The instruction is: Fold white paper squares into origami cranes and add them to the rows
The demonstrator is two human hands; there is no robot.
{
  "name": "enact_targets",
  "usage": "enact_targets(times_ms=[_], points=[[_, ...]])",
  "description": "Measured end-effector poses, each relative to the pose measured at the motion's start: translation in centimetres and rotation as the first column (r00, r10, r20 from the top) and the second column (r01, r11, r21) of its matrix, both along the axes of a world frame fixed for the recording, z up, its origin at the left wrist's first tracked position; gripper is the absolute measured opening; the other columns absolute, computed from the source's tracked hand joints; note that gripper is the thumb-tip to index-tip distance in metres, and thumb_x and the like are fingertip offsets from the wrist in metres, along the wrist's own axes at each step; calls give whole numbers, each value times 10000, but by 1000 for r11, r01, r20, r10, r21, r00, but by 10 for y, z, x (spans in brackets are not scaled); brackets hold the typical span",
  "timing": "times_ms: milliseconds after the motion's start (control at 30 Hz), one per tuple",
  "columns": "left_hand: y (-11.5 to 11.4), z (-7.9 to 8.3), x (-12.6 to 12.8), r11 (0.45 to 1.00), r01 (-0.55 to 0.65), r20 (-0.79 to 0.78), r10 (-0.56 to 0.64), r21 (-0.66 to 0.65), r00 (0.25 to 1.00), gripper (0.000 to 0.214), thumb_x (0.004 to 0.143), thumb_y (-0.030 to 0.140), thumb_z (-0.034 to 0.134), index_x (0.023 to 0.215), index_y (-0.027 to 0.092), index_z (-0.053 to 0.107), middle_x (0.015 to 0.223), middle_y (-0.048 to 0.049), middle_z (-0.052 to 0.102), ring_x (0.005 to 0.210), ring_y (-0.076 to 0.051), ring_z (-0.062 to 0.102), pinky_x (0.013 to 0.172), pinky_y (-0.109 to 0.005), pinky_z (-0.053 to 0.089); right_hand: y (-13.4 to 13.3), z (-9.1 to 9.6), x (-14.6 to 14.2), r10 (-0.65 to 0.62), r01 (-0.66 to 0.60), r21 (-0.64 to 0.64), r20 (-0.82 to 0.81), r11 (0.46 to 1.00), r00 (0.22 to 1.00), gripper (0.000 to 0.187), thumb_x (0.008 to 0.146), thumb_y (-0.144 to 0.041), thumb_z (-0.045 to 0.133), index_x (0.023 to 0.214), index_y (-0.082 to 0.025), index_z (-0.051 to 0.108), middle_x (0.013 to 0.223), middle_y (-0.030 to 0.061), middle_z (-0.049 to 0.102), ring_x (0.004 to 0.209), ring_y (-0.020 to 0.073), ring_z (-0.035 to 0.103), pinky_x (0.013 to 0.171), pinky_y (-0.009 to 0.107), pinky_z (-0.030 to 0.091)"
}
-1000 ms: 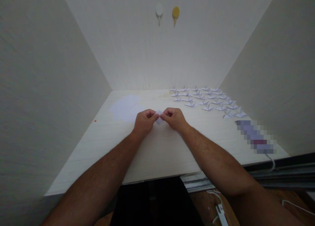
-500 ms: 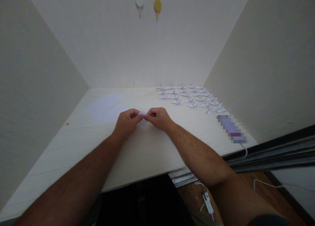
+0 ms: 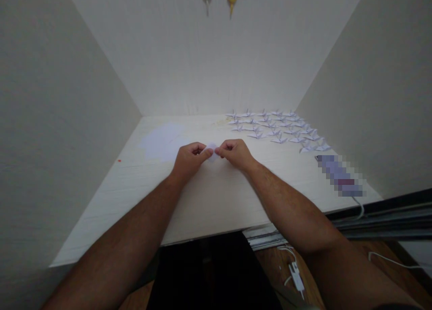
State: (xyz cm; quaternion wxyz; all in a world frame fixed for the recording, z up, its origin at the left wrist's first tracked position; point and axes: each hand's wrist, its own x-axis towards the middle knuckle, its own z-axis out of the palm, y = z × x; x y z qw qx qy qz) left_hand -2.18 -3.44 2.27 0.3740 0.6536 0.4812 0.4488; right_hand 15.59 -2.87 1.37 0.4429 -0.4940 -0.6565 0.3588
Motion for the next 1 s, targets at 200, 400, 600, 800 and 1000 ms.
enact_targets(times_ms=[200, 400, 600, 800, 1000], points=[[0, -1, 3, 988, -138, -11, 140, 68, 990, 97, 667, 235, 711, 708, 165, 659, 611, 16, 646, 507, -99, 525, 489, -216, 399, -1, -5, -8, -134, 137, 172, -26, 976, 991, 222, 679, -341, 724, 776, -157, 647, 590, -39, 559, 525, 77, 460, 509, 204, 359], [-1, -7, 5, 954, -142, -76, 167, 265, 983, 156, 706, 293, 721, 803, 176, 689, 676, -4, 670, 564, -106, 564, 548, -225, 447, -7, 1, -15, -47, 46, 195, 3, 980, 999, 212, 754, -369, 667, 793, -162, 693, 705, 17, 681, 617, 105, 574, 606, 231, 450], [-3, -10, 5, 873, 61, -240, 65, 483, 969, 241, 732, 236, 684, 970, 199, 698, 762, -12, 644, 598, -105, 528, 564, -240, 439, -2, -3, -13, -63, 76, 150, -86, 986, 994, 259, 734, -408, 687, 787, -155, 659, 695, 23, 681, 602, 112, 597, 570, 223, 466], [-1, -5, 4, 887, -172, -117, 243, 429, 963, 267, 713, 182, 655, 980, 177, 666, 929, -53, 669, 750, -142, 590, 631, -264, 465, -2, 0, -14, -38, 44, 31, -160, 999, 986, 173, 747, -317, 626, 708, -148, 622, 559, -1, 614, 474, 97, 541, 478, 212, 430], [-2, -1, 3, 998, -70, 125, 70, -9, 990, 150, 698, 244, 678, 815, 151, 693, 661, -20, 674, 591, -133, 596, 567, -247, 454, -2, -1, -12, -22, 29, 50, -148, 998, 989, 179, 714, -324, 638, 721, -146, 659, 603, 2, 631, 509, 90, 530, 485, 206, 415]])
